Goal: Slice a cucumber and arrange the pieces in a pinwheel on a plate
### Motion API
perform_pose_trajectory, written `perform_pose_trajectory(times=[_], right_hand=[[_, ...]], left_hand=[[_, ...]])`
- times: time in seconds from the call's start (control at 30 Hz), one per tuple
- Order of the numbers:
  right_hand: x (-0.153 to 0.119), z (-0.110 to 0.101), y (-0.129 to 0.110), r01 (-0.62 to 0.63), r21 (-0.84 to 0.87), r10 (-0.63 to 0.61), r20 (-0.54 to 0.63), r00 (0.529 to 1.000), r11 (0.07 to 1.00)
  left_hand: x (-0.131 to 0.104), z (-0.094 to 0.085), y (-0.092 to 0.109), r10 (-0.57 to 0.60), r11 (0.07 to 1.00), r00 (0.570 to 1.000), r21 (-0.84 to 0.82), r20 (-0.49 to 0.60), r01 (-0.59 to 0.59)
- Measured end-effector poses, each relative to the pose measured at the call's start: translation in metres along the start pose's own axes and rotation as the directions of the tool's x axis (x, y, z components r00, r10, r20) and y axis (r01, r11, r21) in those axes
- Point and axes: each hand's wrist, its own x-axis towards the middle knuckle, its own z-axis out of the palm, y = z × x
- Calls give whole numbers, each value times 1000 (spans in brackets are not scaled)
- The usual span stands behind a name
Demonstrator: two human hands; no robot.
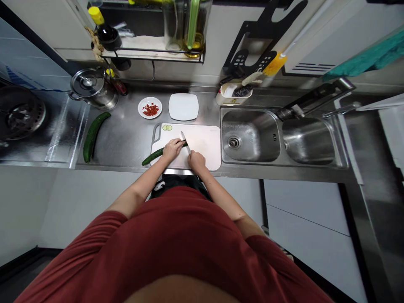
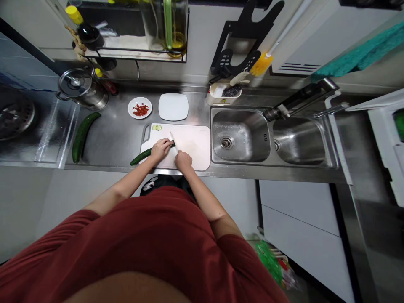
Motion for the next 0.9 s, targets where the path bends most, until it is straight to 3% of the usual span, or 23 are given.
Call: perform_pose_trajectory(times=[0.23,0.9], right_hand=[[-21,9,10,-16,-15,16,45,999,1000],[11,5,-3,7,5,-7,23,1000,1000]], left_hand=[[0,-3,3,-15,1000,1000,-19,18,16],[0,-2,2,-17,1000,1000,-24,17,17]])
